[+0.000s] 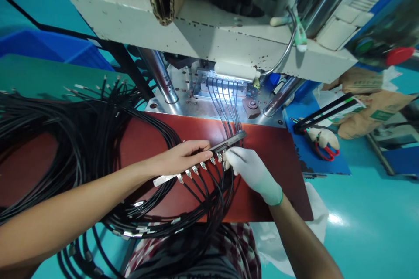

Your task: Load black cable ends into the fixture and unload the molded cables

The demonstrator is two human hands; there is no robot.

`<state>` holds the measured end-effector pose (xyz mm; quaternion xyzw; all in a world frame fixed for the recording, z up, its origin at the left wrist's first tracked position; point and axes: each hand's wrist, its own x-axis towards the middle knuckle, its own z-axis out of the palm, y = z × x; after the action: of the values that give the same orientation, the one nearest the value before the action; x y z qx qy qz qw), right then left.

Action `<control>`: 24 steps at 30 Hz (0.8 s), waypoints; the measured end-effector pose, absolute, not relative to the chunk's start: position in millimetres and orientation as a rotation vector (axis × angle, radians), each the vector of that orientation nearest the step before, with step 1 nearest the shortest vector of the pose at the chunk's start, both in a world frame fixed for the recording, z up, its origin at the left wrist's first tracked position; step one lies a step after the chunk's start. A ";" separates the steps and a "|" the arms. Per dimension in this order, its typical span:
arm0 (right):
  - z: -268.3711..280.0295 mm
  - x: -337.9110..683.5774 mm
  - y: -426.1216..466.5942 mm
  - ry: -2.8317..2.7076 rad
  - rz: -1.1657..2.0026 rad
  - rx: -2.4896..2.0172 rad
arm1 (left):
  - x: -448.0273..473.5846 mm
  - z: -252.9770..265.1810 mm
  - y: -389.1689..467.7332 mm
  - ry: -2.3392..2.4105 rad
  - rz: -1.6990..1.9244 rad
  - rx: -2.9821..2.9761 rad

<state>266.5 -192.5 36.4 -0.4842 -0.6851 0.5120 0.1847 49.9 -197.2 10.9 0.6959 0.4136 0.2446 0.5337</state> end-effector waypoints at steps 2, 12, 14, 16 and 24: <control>36.2 274.0 -195.9 -1.857 1.338 -1.378 | 49.9 9.9 -197.2 0.991 0.580 1.631; 36.3 239.3 -247.7 -2.345 0.241 -1.320 | 50.4 10.6 -194.9 1.025 0.612 1.619; 36.4 231.5 -251.3 -2.407 0.121 -1.295 | 50.0 11.0 -195.4 1.030 0.615 1.602; 37.2 228.0 -250.5 -2.416 0.023 -1.314 | 49.8 12.2 -196.2 1.033 0.608 1.582; 33.9 225.8 -240.6 -2.476 -0.092 -1.345 | 50.8 16.9 -197.4 1.042 0.595 1.552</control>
<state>225.8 -240.6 33.9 -0.4709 -0.8668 -0.0322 0.1607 50.8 -197.4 16.9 0.6574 0.4415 0.2521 0.5562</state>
